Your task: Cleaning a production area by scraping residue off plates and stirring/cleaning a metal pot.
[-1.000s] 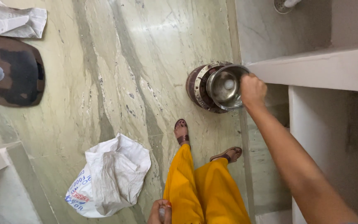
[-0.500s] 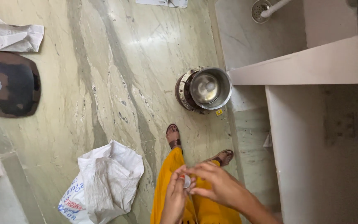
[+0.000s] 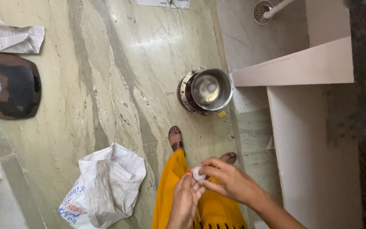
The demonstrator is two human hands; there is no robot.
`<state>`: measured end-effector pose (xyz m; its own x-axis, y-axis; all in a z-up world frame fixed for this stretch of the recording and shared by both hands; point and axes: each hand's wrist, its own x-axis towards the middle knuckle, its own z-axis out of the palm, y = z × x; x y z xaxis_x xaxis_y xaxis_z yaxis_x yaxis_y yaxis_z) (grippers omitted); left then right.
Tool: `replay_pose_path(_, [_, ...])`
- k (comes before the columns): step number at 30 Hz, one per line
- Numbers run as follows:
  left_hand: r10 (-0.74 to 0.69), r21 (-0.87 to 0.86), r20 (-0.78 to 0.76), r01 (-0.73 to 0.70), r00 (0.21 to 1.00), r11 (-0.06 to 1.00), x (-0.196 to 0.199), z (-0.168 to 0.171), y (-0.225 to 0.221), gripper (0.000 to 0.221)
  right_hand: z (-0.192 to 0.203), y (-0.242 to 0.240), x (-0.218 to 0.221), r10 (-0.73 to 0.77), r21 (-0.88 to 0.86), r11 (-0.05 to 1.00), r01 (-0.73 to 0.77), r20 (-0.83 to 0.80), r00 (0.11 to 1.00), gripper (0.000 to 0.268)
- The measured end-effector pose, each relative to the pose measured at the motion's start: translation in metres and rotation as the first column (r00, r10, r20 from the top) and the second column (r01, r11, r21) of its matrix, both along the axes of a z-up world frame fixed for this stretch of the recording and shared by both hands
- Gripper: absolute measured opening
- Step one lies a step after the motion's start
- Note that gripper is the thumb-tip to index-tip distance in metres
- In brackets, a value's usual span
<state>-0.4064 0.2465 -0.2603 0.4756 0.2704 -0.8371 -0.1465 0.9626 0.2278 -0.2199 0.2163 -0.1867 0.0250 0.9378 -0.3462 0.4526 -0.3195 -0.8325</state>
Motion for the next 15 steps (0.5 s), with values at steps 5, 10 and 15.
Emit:
replay_pose_path(5, [-0.092, 0.011, -0.119, 0.094, 0.989, 0.996, -0.016, -0.006, 0.020, 0.053, -0.045, 0.035, 0.059, -0.124, 0.044, 0.992, 0.117, 0.254, 0.959, 0.024])
replay_pose_path(10, [-0.158, 0.105, -0.329, 0.203, 0.931, 0.974, -0.076, -0.077, -0.002, 0.051, -0.131, 0.105, 0.122, -0.272, -0.021, 0.949, 0.314, 0.445, 0.853, 0.021])
replay_pose_path(15, [-0.141, 0.052, -0.438, 0.182, 0.888, 0.982, -0.163, -0.173, -0.048, 0.044, -0.255, 0.122, 0.156, -0.055, -0.120, 0.982, 0.144, 0.550, 0.833, 0.024])
